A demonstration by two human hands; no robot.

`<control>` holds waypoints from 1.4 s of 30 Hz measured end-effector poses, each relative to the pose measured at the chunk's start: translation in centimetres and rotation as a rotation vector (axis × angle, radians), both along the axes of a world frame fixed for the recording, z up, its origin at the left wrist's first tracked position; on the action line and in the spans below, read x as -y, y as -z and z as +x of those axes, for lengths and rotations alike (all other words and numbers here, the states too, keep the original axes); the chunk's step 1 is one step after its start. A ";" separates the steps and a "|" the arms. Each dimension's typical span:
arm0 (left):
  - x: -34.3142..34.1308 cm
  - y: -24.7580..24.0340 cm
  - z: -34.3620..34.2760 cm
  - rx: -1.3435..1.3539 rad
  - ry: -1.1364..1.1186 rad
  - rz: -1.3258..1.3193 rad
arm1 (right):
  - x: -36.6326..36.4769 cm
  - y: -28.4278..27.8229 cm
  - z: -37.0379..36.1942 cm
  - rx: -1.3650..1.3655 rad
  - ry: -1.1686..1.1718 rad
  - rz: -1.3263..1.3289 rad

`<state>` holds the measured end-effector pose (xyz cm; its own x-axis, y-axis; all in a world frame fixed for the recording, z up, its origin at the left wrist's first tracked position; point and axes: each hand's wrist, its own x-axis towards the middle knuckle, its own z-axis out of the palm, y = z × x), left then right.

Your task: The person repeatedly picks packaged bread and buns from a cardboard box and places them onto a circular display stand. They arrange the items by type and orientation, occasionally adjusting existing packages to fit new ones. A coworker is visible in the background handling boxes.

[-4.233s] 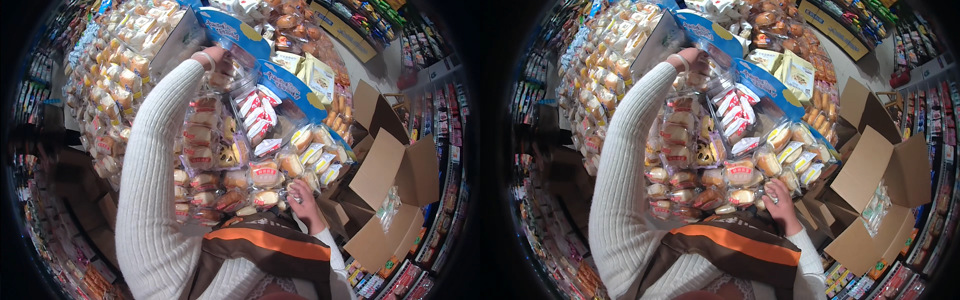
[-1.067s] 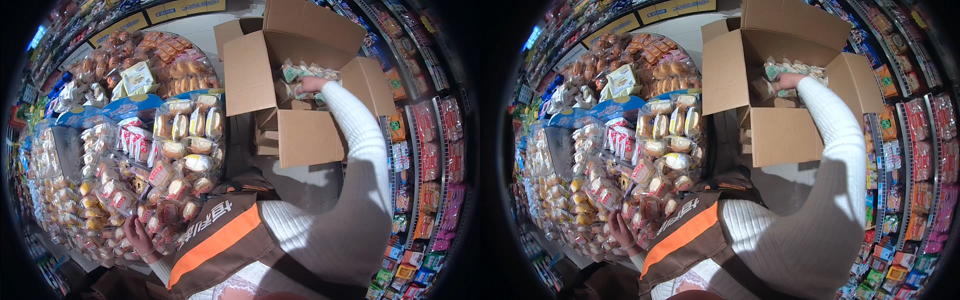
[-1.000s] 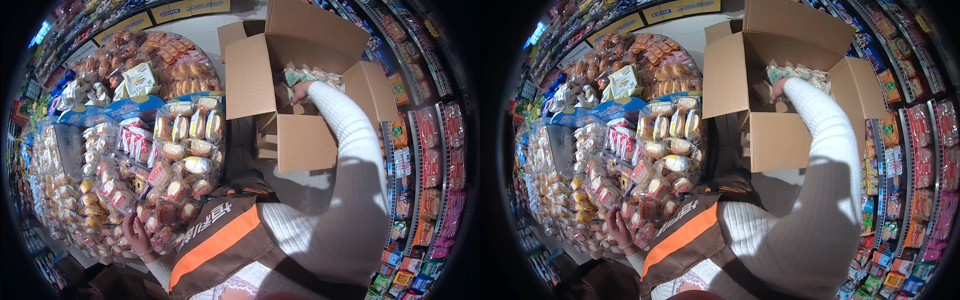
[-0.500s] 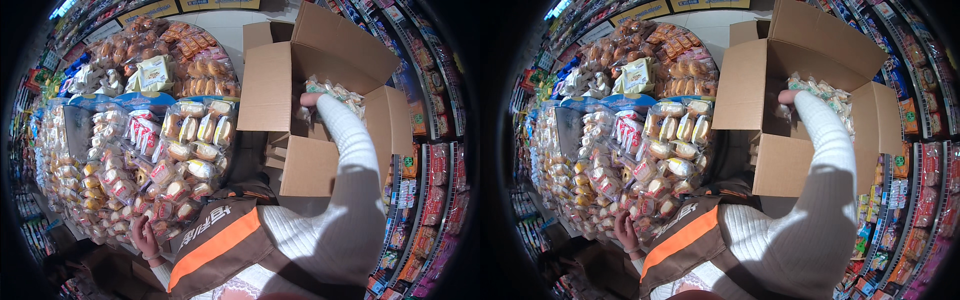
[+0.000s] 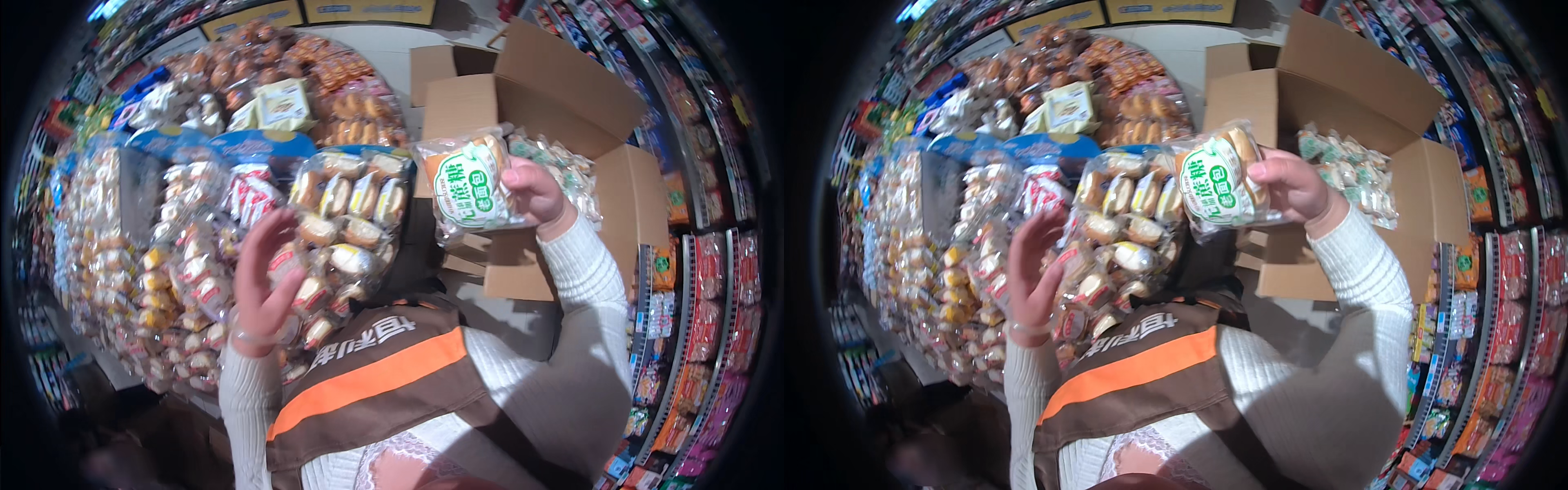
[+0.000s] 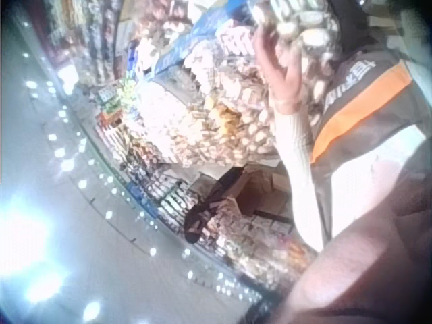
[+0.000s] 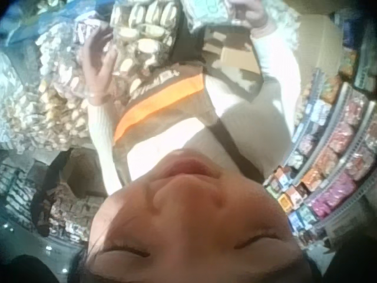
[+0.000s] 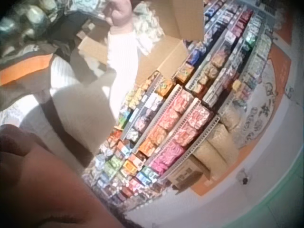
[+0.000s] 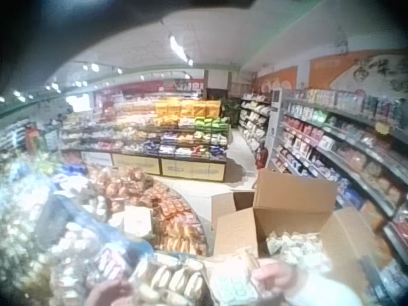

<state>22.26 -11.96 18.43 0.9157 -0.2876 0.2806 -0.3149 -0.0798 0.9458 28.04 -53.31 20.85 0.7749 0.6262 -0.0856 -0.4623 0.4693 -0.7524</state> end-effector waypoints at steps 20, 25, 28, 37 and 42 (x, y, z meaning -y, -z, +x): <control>-31.4 -1.2 17.0 0.070 -0.424 1.013 | -15.1 10.2 -8.5 -0.019 0.369 -0.449; -35.2 5.8 23.2 -0.113 -0.133 1.376 | -16.3 11.3 -8.5 -0.093 0.319 -0.461; -36.7 10.6 26.0 -0.318 0.021 1.312 | -16.0 11.3 -8.3 -0.143 0.357 -0.534; -37.8 16.4 26.2 -0.262 0.042 1.361 | -16.2 13.4 -9.0 -0.247 0.389 -0.560; -37.7 16.8 26.8 0.079 0.222 1.553 | -16.7 14.5 -8.9 -0.288 0.302 -0.584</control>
<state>49.02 25.77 1.60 0.8157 -0.4507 -0.3627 -0.4944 -0.8686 -0.0325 19.14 -36.62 6.31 0.8037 0.1771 -0.5681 -0.5934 0.1659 -0.7876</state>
